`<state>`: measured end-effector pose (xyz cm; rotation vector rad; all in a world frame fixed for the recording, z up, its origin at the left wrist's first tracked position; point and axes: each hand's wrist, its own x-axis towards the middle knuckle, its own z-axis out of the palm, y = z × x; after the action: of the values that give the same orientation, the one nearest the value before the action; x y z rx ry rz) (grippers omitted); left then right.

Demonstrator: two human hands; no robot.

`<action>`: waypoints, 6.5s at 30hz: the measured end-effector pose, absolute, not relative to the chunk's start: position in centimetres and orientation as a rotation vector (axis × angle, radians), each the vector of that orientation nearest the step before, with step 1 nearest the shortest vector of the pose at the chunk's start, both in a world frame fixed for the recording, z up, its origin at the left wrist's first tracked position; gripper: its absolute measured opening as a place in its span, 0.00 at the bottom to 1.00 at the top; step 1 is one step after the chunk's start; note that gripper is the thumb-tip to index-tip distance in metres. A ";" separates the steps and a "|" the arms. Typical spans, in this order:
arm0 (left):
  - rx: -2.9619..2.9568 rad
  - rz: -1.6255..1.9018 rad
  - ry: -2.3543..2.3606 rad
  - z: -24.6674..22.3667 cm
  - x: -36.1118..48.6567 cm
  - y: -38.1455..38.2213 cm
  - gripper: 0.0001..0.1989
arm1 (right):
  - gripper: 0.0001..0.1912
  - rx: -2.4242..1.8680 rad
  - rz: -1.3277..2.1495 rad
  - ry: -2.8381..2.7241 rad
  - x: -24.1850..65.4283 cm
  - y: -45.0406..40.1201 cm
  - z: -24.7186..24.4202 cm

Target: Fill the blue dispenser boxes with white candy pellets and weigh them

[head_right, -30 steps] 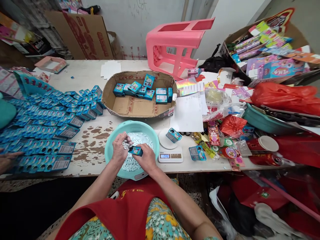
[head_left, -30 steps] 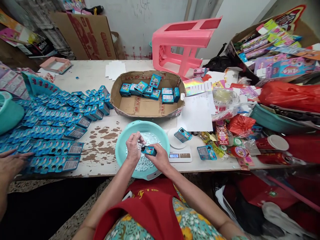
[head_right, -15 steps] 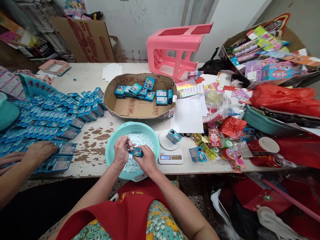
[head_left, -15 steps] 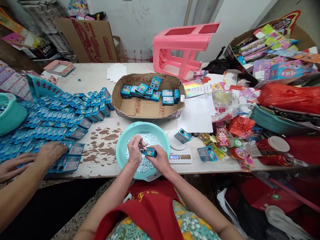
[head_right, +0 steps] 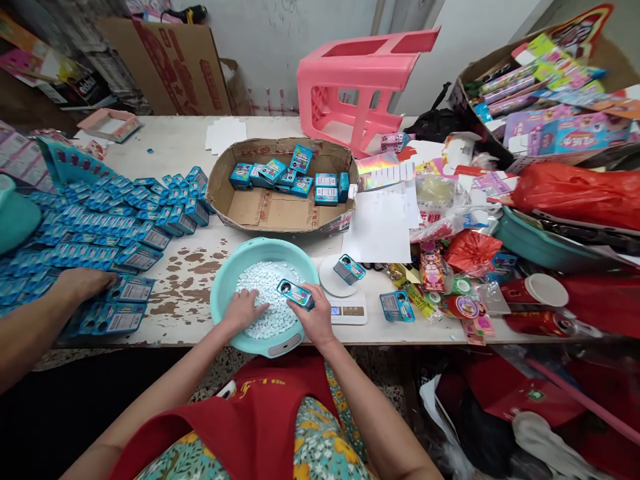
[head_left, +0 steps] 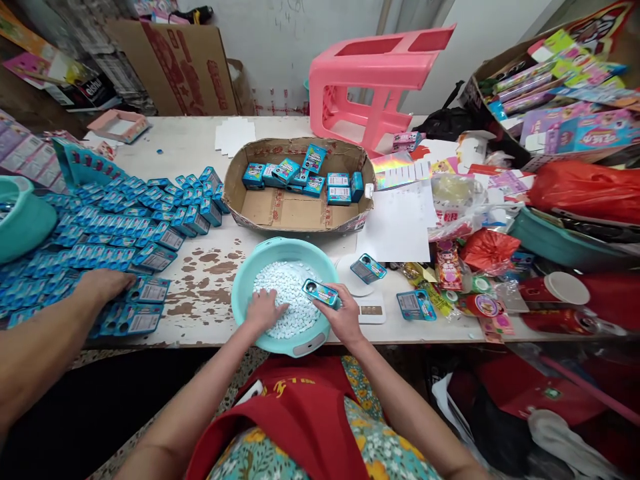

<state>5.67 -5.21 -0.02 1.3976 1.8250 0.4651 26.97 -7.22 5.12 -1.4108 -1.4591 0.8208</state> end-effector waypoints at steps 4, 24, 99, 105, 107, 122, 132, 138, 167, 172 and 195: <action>1.521 0.118 1.806 -2.5 9.5 -8.2 0.30 | 0.17 -1.415 0.770 -1.476 26.1 -7.1 1.9; 0.339 1.198 1.118 4.6 8.8 -3.8 0.11 | 0.17 -1.489 0.930 -1.640 24.7 -7.0 1.8; 1.431 0.782 1.445 5.3 8.9 -1.7 0.06 | 0.19 -1.421 1.091 -1.322 26.0 -6.4 4.7; 1.599 0.535 1.690 3.5 6.3 -1.4 0.10 | 0.19 -1.323 1.100 -1.270 26.8 -6.9 6.1; 1.752 0.333 1.712 2.8 5.9 -1.6 0.12 | 0.19 -1.296 1.117 -1.278 26.6 -6.9 6.5; 2.043 0.143 1.498 1.6 11.0 1.8 0.19 | 0.18 -1.459 1.187 -1.107 35.5 -15.7 8.7; 2.033 0.555 1.233 4.5 18.1 5.2 0.10 | 0.15 -1.712 0.995 -0.861 39.3 -19.0 5.4; 2.033 0.492 1.164 4.9 21.9 6.6 0.13 | 0.15 -1.732 0.951 -0.807 39.6 -19.0 4.9; 2.396 0.177 1.192 8.2 24.6 7.2 0.16 | 0.22 -1.868 0.900 -0.696 41.3 -17.9 2.6; 2.089 0.525 1.716 13.5 9.6 5.1 0.22 | 0.27 -1.811 0.867 -0.654 41.0 -12.6 1.2; 2.171 0.750 2.003 -0.1 1.3 2.8 0.17 | 0.25 -1.752 0.693 -0.833 41.2 -8.1 -0.7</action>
<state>1.28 2.82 -0.07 2.1712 2.0030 0.7497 41.24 -8.13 -0.67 -1.7523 -0.8335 0.6930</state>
